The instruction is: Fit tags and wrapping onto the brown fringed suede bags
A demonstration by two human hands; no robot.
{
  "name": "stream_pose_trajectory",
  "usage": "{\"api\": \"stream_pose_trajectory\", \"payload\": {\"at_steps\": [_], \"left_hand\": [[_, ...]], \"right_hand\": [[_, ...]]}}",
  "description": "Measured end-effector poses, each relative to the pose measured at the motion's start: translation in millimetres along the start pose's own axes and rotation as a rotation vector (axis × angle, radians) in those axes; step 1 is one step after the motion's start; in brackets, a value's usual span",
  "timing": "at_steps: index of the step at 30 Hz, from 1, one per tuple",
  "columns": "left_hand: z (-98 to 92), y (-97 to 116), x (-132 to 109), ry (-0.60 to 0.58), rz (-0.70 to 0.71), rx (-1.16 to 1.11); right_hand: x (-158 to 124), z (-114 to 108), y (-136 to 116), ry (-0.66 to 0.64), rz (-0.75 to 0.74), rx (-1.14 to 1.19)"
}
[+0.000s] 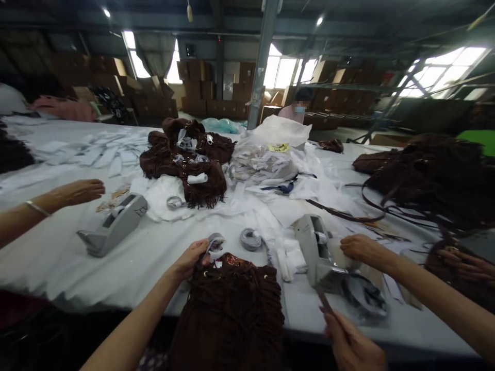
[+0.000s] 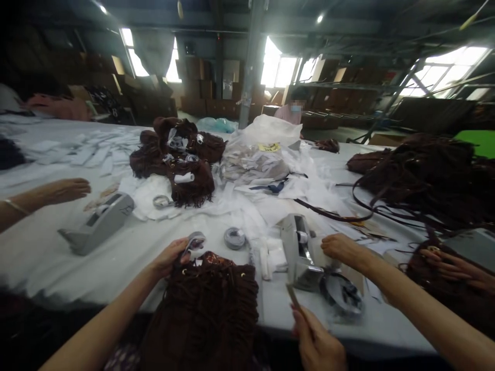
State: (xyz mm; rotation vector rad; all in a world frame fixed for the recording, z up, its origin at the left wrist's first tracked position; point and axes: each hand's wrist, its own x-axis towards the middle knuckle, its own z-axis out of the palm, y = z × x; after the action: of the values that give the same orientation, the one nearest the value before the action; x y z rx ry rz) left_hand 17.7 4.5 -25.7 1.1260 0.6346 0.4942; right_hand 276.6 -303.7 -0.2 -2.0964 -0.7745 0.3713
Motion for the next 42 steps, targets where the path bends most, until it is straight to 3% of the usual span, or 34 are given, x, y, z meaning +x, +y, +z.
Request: {"api": "stream_pose_trajectory", "payload": {"at_steps": [5, 7, 9, 13, 20, 25, 27, 30, 33, 38, 42], "left_hand": [[5.8, 1, -4, -0.044, 0.075, 0.002], [8.0, 2, -6, -0.032, 0.11, 0.007], [9.5, 2, -7, -0.013, 0.136, 0.013], [11.5, 0, -6, 0.014, 0.173, 0.037], [18.1, 0, -7, 0.077, 0.208, 0.073], [23.6, 4, -9, 0.095, 0.205, 0.113], [24.5, 5, -9, 0.109, 0.208, 0.119], [25.8, 7, -11, 0.103, 0.201, 0.125], [27.8, 10, -12, 0.07, 0.193, 0.127], [27.5, 14, -9, 0.011, 0.189, 0.144], [23.8, 17, -7, -0.014, 0.184, 0.151]], "right_hand": [[8, 87, -110, -0.461, 0.006, 0.397], [19, 117, -137, -0.593, 0.029, 0.433], [31, 141, -148, -0.641, 0.046, 0.424], [44, 169, -144, -0.591, 0.051, 0.407], [39, 183, -141, -0.525, 0.03, 0.429], [38, 193, -147, -0.364, -0.11, 0.42], [39, 194, -145, -0.424, -0.126, 0.505], [40, 194, -140, -0.546, -0.014, 0.736], [41, 195, -135, -0.534, 0.1, 0.846], [42, 199, -135, -0.469, 0.12, 0.849], [41, 193, -138, -0.561, 0.135, 0.973]]}}
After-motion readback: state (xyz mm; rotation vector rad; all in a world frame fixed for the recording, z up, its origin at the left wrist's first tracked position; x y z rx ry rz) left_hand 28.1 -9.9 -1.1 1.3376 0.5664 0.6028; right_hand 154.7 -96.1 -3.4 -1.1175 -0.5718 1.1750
